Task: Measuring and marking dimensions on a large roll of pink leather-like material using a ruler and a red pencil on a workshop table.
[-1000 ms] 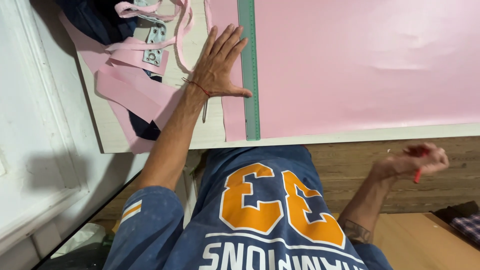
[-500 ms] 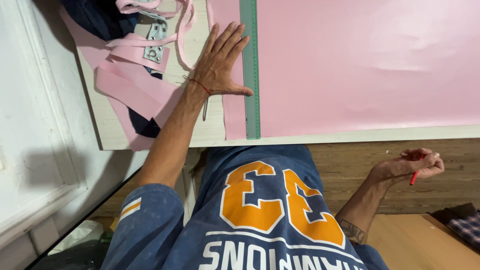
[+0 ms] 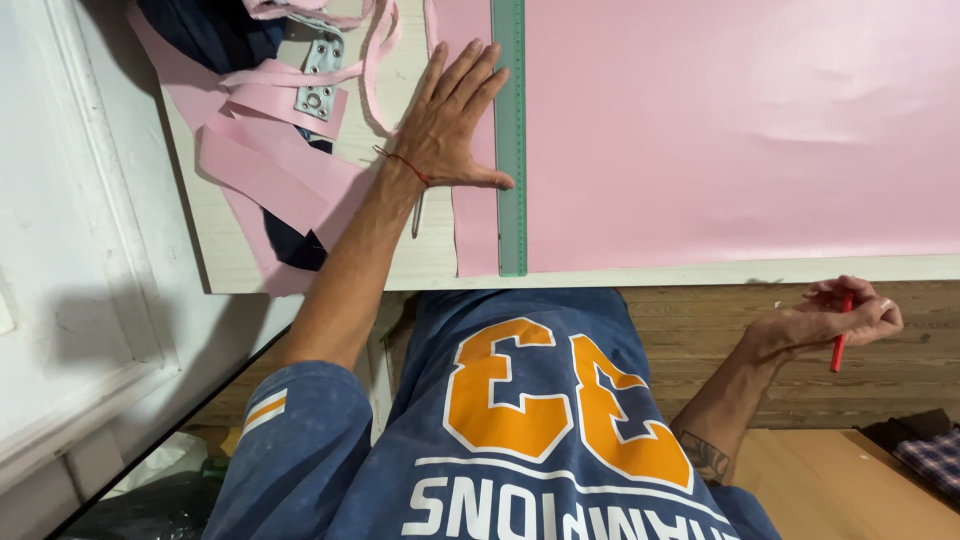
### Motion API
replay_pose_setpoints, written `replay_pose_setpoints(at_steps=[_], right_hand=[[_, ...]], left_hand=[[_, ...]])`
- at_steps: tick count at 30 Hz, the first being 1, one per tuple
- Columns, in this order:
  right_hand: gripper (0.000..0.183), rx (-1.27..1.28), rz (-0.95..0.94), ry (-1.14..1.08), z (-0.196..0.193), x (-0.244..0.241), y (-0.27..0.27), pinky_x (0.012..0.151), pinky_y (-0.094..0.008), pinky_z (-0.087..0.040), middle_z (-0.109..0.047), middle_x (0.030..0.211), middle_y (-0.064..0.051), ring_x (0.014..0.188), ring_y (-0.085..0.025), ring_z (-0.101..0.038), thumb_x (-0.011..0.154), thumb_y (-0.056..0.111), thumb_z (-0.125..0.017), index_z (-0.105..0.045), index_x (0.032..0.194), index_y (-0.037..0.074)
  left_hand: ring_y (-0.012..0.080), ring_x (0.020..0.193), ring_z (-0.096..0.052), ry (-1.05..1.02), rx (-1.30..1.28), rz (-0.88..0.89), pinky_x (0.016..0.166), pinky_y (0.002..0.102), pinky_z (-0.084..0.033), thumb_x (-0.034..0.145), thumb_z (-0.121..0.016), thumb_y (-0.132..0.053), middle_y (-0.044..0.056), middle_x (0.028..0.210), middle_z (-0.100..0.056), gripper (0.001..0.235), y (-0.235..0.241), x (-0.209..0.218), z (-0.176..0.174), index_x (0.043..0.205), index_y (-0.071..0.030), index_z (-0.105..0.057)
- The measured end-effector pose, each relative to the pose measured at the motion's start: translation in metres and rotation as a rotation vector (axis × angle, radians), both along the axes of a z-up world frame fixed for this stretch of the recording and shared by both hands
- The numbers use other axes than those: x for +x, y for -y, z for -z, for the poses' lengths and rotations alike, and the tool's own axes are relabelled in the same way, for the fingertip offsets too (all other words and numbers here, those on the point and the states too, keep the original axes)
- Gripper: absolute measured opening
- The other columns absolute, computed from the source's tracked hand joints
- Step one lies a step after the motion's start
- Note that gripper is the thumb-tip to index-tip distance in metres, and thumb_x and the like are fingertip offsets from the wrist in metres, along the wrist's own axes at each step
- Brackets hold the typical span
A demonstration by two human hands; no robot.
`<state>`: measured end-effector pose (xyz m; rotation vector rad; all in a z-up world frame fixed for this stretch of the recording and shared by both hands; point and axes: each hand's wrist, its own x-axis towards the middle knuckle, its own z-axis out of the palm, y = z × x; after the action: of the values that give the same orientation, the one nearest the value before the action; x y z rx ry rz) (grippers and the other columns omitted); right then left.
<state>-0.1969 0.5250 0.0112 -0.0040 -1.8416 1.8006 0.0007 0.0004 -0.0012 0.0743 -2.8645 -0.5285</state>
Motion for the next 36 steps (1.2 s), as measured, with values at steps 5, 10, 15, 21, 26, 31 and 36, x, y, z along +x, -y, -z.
replay_pose_setpoints(at_steps=[5, 10, 15, 21, 26, 31, 36], right_hand=[[0.035, 0.071, -0.013, -0.059, -0.018, -0.013, 0.041, 0.049, -0.03, -0.043, -0.069, 0.08, -0.009, 0.059, -0.02, -0.061, 0.106, 0.046, -0.052, -0.051, 0.107, 0.011], [0.035, -0.012, -0.086, -0.031, -0.043, -0.023, 0.097, 0.054, -0.032, -0.048, -0.072, 0.082, -0.008, 0.064, -0.021, -0.064, 0.103, 0.047, -0.056, -0.053, 0.107, 0.012], [0.032, -0.08, -0.312, -0.021, -0.04, -0.04, 0.171, 0.057, -0.035, -0.042, -0.065, 0.091, -0.014, 0.066, -0.023, -0.055, 0.106, 0.037, -0.052, -0.056, 0.118, 0.007], [0.032, -0.166, -0.782, 0.129, -0.024, -0.029, 0.328, 0.073, -0.034, -0.062, -0.064, 0.102, -0.008, 0.087, -0.025, -0.071, 0.108, 0.034, -0.071, -0.052, 0.123, 0.014], [0.018, -0.102, -0.865, 0.184, 0.013, -0.025, 0.438, 0.057, -0.036, -0.065, -0.06, 0.103, -0.018, 0.089, -0.036, -0.078, 0.096, -0.005, -0.077, -0.06, 0.102, -0.002], [0.023, 0.13, -0.792, 0.176, 0.063, -0.047, 0.463, 0.052, -0.032, -0.06, -0.063, 0.089, -0.016, 0.069, -0.032, -0.077, 0.091, 0.0, -0.084, -0.061, 0.094, 0.0], [0.025, 0.321, -0.72, 0.141, 0.049, -0.034, 0.469, 0.054, -0.03, -0.056, -0.065, 0.084, -0.016, 0.064, -0.029, -0.073, 0.089, 0.007, -0.087, -0.063, 0.088, 0.002]], left_hand=[[0.0283, 0.16, -0.015, -0.015, 0.0, 0.006, 0.132, 0.051, 0.0, 0.071, -0.046, -0.114, 0.016, 0.173, -0.029, 0.146, 0.0, 0.001, -0.007, 0.165, -0.002, -0.04], [0.0279, 0.161, -0.012, 0.016, 0.018, -0.001, 0.132, 0.053, 0.001, 0.068, -0.041, -0.116, 0.015, 0.174, -0.025, 0.148, 0.001, -0.001, 0.005, 0.166, -0.005, -0.038], [0.0276, 0.161, -0.009, 0.084, -0.043, -0.006, 0.132, 0.052, 0.0, 0.065, -0.03, -0.117, 0.013, 0.175, -0.018, 0.151, 0.002, -0.002, 0.013, 0.168, -0.007, -0.032], [0.0293, 0.162, -0.011, 0.098, -0.046, -0.001, 0.133, 0.053, -0.004, 0.064, -0.045, -0.114, 0.015, 0.175, -0.018, 0.148, 0.005, -0.004, 0.006, 0.166, -0.009, -0.031], [0.0352, 0.157, -0.033, -0.144, -0.009, -0.048, 0.132, 0.059, -0.016, 0.063, -0.052, -0.107, 0.018, 0.164, -0.044, 0.134, 0.004, -0.005, 0.007, 0.152, -0.007, -0.053], [0.0371, 0.156, -0.034, -0.143, 0.049, -0.042, 0.132, 0.061, -0.015, 0.062, -0.057, -0.102, 0.02, 0.161, -0.046, 0.132, 0.009, -0.009, -0.003, 0.152, -0.006, -0.052], [0.0371, 0.157, -0.033, -0.106, 0.08, -0.046, 0.133, 0.061, -0.014, 0.062, -0.064, -0.095, 0.02, 0.158, -0.05, 0.127, 0.009, -0.011, -0.009, 0.153, -0.006, -0.052]])
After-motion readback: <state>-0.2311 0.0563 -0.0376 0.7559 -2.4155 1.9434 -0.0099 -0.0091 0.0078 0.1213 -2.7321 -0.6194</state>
